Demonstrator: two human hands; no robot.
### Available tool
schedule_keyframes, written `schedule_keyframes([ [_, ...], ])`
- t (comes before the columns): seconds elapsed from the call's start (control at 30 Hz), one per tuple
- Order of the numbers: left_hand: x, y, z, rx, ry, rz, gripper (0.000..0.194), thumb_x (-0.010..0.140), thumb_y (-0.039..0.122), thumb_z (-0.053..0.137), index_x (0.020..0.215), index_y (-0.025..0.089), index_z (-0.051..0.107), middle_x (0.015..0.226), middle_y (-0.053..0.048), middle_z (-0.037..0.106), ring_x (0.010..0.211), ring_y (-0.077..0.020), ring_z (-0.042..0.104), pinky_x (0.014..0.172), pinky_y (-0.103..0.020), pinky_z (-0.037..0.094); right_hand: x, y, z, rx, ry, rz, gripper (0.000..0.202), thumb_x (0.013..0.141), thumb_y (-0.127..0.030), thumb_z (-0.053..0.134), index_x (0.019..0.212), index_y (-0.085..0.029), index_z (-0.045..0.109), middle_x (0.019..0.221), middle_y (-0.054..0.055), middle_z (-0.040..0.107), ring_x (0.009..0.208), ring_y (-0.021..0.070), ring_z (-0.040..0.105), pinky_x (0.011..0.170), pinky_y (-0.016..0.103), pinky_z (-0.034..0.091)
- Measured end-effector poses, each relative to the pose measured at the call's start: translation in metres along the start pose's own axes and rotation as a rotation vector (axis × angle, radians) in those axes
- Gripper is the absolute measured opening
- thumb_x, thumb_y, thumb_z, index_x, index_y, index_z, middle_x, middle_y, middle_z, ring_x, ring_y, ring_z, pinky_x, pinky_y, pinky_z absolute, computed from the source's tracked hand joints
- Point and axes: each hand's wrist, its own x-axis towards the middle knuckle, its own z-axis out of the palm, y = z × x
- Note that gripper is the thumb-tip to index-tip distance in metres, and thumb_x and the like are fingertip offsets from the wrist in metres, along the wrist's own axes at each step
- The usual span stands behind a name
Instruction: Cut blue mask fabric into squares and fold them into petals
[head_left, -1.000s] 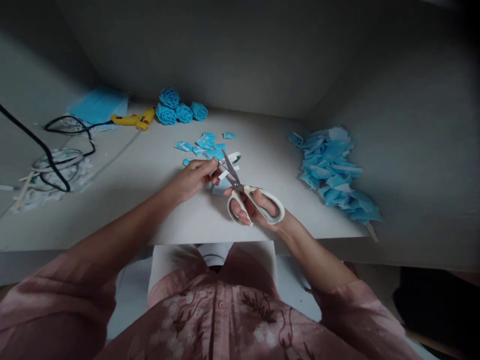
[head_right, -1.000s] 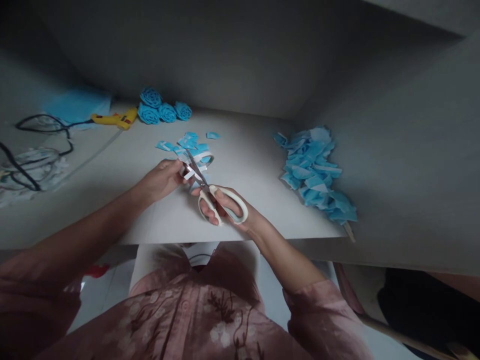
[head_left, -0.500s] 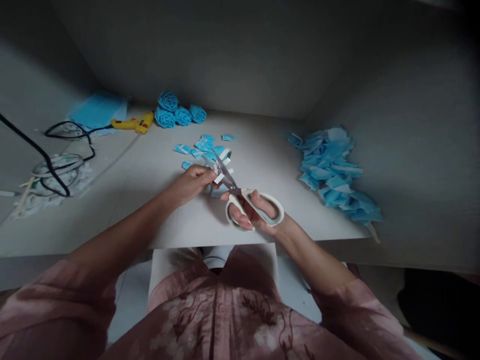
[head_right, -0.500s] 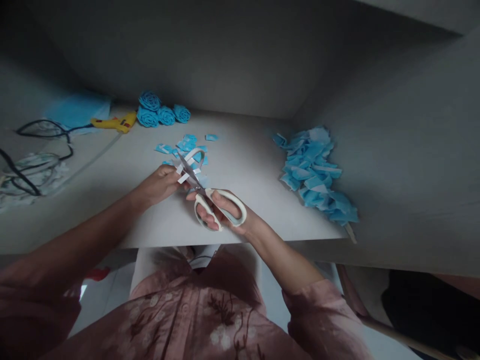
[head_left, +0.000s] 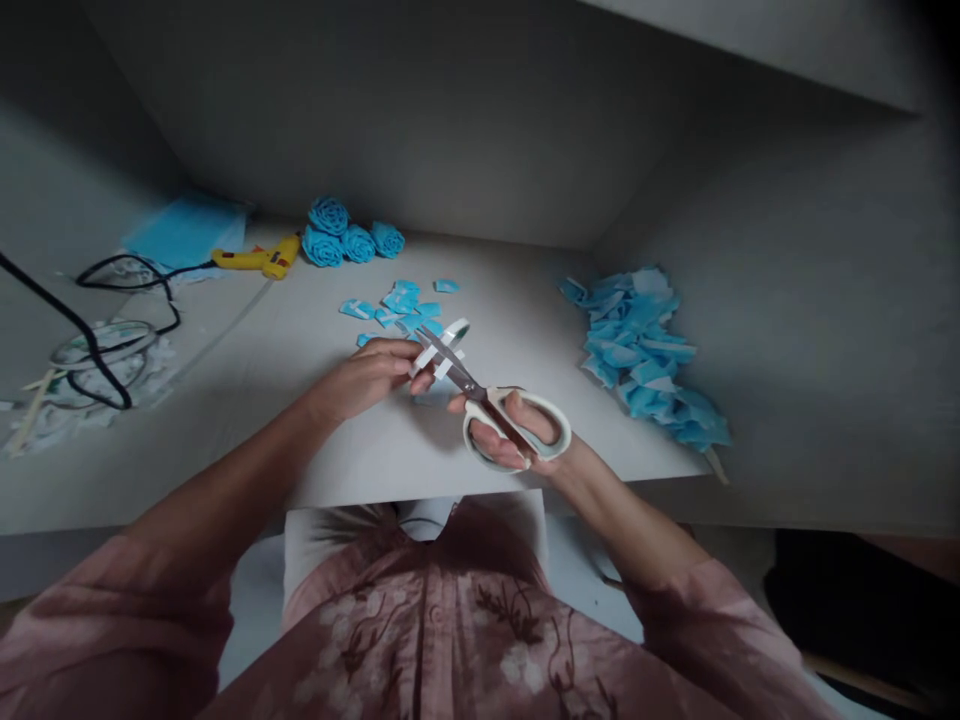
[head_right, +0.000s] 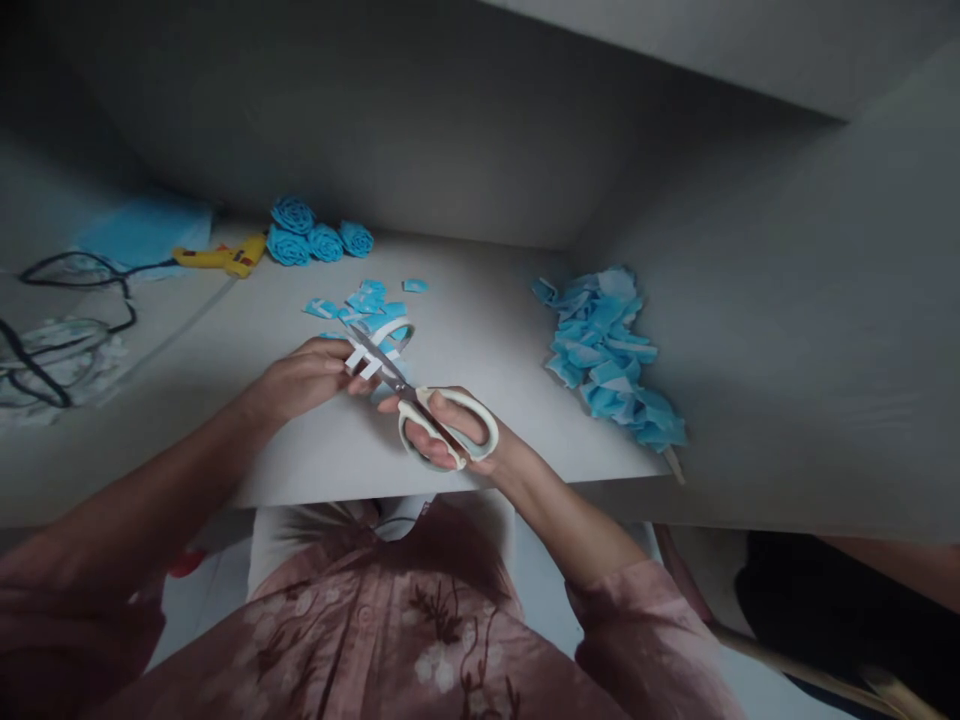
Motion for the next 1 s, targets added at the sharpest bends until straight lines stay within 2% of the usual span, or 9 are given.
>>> schedule_keyframes([
  [0.07, 0.001, 0.002, 0.0, -0.076, 0.0, -0.026, 0.041, 0.079, 0.056, 0.077, 0.065, 0.018, 0.071, 0.066, -0.007, 0.066, 0.071, -0.0217, 0.064, 0.072, -0.036, 0.05, -0.003, -0.001, 0.004, -0.022, 0.022, -0.003, 0.063, 0.086, -0.073, 0.074, 0.111, -0.015, 0.078, 0.066, -0.007, 0.048, 0.042, 0.0013, 0.031, 0.034, 0.015, 0.029],
  [0.23, 0.001, -0.001, 0.001, -0.148, 0.013, -0.196, 0.064, 0.081, 0.079, 0.064, 0.071, 0.016, 0.074, 0.076, -0.013, 0.075, 0.072, -0.0259, 0.069, 0.071, -0.039, 0.054, -0.015, 0.001, 0.017, -0.112, 0.053, 0.042, 0.058, 0.089, -0.066, 0.076, 0.116, -0.014, 0.077, 0.068, -0.005, 0.054, 0.042, 0.0009, 0.035, 0.034, 0.015, 0.028],
  [0.33, -0.001, -0.005, 0.001, -0.165, -0.022, -0.218, 0.059, 0.072, 0.072, 0.081, 0.082, 0.014, 0.08, 0.081, -0.011, 0.076, 0.075, -0.0254, 0.072, 0.074, -0.039, 0.054, -0.024, 0.002, 0.023, -0.173, 0.077, 0.07, 0.057, 0.088, -0.063, 0.078, 0.118, -0.014, 0.077, 0.069, -0.005, 0.055, 0.043, 0.001, 0.038, 0.034, 0.015, 0.027],
  [0.4, -0.002, -0.007, 0.001, -0.202, -0.031, -0.195, 0.049, 0.067, 0.061, 0.089, 0.078, 0.015, 0.081, 0.08, -0.009, 0.074, 0.076, -0.0235, 0.071, 0.078, -0.04, 0.055, -0.029, 0.002, 0.026, -0.213, 0.118, 0.088, 0.058, 0.086, -0.063, 0.08, 0.116, -0.014, 0.077, 0.069, -0.005, 0.055, 0.043, 0.001, 0.039, 0.035, 0.015, 0.027],
  [0.53, 0.0, -0.006, 0.002, -0.178, -0.039, -0.112, 0.034, 0.069, 0.047, 0.088, 0.064, 0.015, 0.076, 0.076, -0.01, 0.073, 0.077, -0.023, 0.069, 0.082, -0.042, 0.055, -0.03, -0.002, 0.032, -0.397, 0.208, 0.15, 0.065, 0.08, -0.065, 0.084, 0.118, -0.013, 0.077, 0.065, -0.006, 0.056, 0.042, 0.0029, 0.04, 0.039, 0.019, 0.029],
  [0.63, 0.0, -0.003, 0.002, -0.087, 0.001, -0.156, 0.029, 0.066, 0.043, 0.086, 0.062, 0.016, 0.077, 0.072, -0.01, 0.073, 0.073, -0.0226, 0.07, 0.075, -0.038, 0.054, -0.026, -0.007, 0.038, -0.615, 0.239, 0.168, 0.056, 0.078, -0.056, 0.088, 0.112, -0.013, 0.078, 0.061, -0.009, 0.047, 0.049, 0.0046, 0.037, 0.045, 0.021, 0.028],
  [0.73, 0.001, 0.001, 0.004, 0.034, 0.026, -0.224, 0.024, 0.067, 0.039, 0.084, 0.065, 0.016, 0.079, 0.068, -0.006, 0.072, 0.064, -0.0165, 0.064, 0.063, -0.029, 0.048, -0.022, -0.008, 0.041, -0.819, 0.264, 0.126, 0.043, 0.079, -0.052, 0.087, 0.097, -0.013, 0.079, 0.063, -0.008, 0.041, 0.057, 0.0059, 0.03, 0.051, 0.022, 0.025],
  [0.8, 0.0, 0.004, 0.005, 0.104, 0.056, -0.243, 0.023, 0.068, 0.039, 0.082, 0.067, 0.017, 0.079, 0.064, -0.003, 0.07, 0.058, -0.0125, 0.058, 0.057, -0.025, 0.042, -0.022, -0.007, 0.039, -0.894, 0.265, 0.103, 0.042, 0.081, -0.052, 0.084, 0.096, -0.013, 0.079, 0.065, -0.008, 0.041, 0.059, 0.0067, 0.028, 0.053, 0.023, 0.025],
  [1.0, 0.002, 0.016, 0.014, 0.195, 0.156, -0.263, 0.024, 0.07, 0.042, 0.084, 0.065, 0.019, 0.078, 0.065, -0.004, 0.07, 0.057, -0.0138, 0.06, 0.054, -0.026, 0.044, -0.022, -0.008, 0.021, -1.09, 0.182, -0.11, 0.043, 0.093, -0.055, 0.074, 0.108, -0.015, 0.077, 0.073, -0.003, 0.059, 0.062, 0.0093, 0.044, 0.062, 0.025, 0.037],
])
